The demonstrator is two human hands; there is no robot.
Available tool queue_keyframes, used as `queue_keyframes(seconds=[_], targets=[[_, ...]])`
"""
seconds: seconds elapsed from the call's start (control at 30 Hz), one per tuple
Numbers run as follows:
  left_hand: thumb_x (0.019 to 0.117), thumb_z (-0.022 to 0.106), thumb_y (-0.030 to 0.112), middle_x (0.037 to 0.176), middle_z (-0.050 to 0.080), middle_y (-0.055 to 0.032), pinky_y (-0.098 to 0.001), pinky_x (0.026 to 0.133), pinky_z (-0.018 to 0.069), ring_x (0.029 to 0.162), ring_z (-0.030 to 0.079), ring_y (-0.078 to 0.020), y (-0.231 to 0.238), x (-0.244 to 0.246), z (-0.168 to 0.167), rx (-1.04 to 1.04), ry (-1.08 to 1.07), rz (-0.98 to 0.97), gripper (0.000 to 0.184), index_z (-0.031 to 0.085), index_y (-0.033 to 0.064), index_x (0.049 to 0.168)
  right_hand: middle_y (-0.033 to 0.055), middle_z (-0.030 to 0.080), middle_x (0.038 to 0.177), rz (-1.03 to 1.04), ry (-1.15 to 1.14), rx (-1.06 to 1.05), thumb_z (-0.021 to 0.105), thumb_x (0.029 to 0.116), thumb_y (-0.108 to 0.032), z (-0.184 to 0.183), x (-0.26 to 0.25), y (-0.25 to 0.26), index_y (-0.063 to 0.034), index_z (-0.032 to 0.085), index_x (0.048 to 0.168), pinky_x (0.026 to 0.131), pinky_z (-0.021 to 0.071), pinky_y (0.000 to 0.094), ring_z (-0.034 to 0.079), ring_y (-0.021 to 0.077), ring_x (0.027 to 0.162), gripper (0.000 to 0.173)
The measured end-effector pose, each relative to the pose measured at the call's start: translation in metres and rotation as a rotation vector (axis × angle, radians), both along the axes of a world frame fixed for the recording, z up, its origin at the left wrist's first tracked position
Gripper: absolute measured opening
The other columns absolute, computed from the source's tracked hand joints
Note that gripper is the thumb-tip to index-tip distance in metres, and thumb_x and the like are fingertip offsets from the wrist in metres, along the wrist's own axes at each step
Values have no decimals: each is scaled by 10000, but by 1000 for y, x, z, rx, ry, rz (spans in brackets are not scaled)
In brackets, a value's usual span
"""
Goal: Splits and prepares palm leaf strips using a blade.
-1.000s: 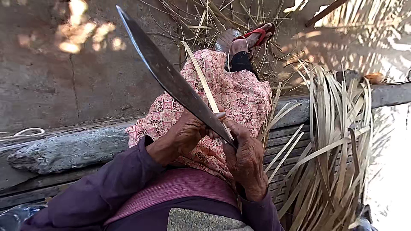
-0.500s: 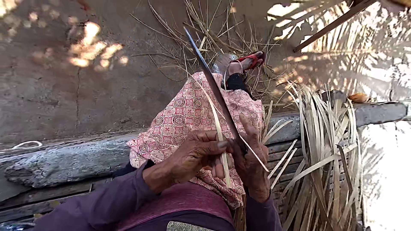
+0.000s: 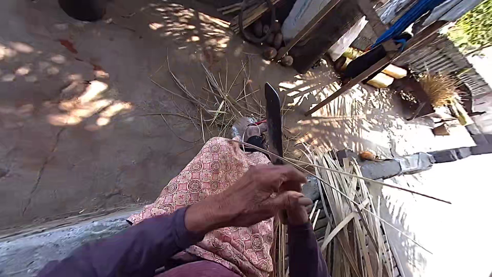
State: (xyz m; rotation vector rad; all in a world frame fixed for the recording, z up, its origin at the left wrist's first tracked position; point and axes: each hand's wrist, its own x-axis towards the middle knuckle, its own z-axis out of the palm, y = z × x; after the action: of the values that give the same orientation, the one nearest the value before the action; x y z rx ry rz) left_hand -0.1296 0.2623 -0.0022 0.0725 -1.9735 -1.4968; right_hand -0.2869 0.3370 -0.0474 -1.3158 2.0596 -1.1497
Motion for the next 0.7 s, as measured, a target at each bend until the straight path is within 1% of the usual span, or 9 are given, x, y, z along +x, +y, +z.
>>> queue_keyframes(seconds=[0.07, 0.1, 0.17, 0.2, 0.27, 0.37, 0.47, 0.53, 0.7], targets=[[946, 667, 276, 1169, 695, -107, -345, 963, 528, 1100, 652, -189, -33, -20, 26, -427, 76, 140, 422, 660, 15, 1278, -25, 567, 681, -11, 38, 30, 571, 977, -113, 27, -7, 2, 48, 667, 925, 602, 472, 182, 513, -25, 591, 195], [914, 703, 255, 1230, 671, -145, -394, 1011, 502, 1162, 629, -247, -43, -30, 42, -535, 96, 110, 510, 613, -2, 1346, -66, 523, 643, -14, -38, 10, 555, 982, -93, 39, -8, 2, 7, 642, 890, 556, 443, 148, 477, -48, 548, 161], [933, 700, 206, 1244, 674, -154, -384, 1049, 480, 1178, 631, -252, -52, -52, 69, -651, 126, -21, 546, 554, -23, 1406, -107, 529, 608, -21, -243, -50, 521, 980, -21, 65, -5, 3, -65, 608, 852, 532, 448, 117, 489, -60, 521, 161], [973, 663, 181, 1172, 706, -152, -359, 1015, 502, 1113, 667, -232, -53, -63, 80, -643, 150, -98, 488, 558, -41, 1395, -106, 538, 609, -23, -291, -62, 500, 983, -12, 73, -5, 4, -79, 597, 852, 542, 459, 123, 505, -47, 527, 176], [1035, 563, 179, 951, 724, -107, -295, 815, 527, 857, 675, -145, -54, -80, 95, -571, 127, -221, 365, 606, -34, 1329, -69, 535, 647, -11, -233, -28, 525, 1011, -41, 86, -6, 5, -57, 604, 928, 546, 466, 143, 508, -17, 542, 116], [1065, 470, 301, 971, 712, -84, -333, 802, 520, 863, 660, -131, -52, -86, 110, -564, 41, -351, 417, 614, 4, 1319, -52, 516, 668, -16, -139, 11, 549, 1028, -79, 102, -4, 7, -41, 610, 933, 558, 450, 162, 490, -6, 562, 119], [1066, 401, 328, 855, 682, -33, -250, 714, 533, 746, 628, -52, -44, -87, 106, -463, 185, -420, 497, 611, -71, 1277, -91, 568, 726, 32, -256, -84, 550, 1028, -88, 106, -4, 21, -111, 608, 991, 565, 467, 127, 519, -41, 591, 73], [1065, 399, 336, 833, 677, -23, -212, 687, 532, 723, 614, -14, -43, -86, 102, -429, 286, -408, 519, 621, -104, 1229, -96, 549, 676, 72, -325, -135, 540, 1031, -122, 108, -4, 22, -161, 595, 922, 509, 435, 117, 488, -38, 534, 128], [1026, 507, 34, 656, 546, 1, -142, 577, 405, 598, 487, 24, -41, -91, 98, -486, 431, -281, 222, 662, -93, 931, -106, 531, 642, 180, -362, -225, 468, 1051, -119, 114, -5, 20, -174, 565, 899, 503, 441, 117, 480, -34, 511, 190]])
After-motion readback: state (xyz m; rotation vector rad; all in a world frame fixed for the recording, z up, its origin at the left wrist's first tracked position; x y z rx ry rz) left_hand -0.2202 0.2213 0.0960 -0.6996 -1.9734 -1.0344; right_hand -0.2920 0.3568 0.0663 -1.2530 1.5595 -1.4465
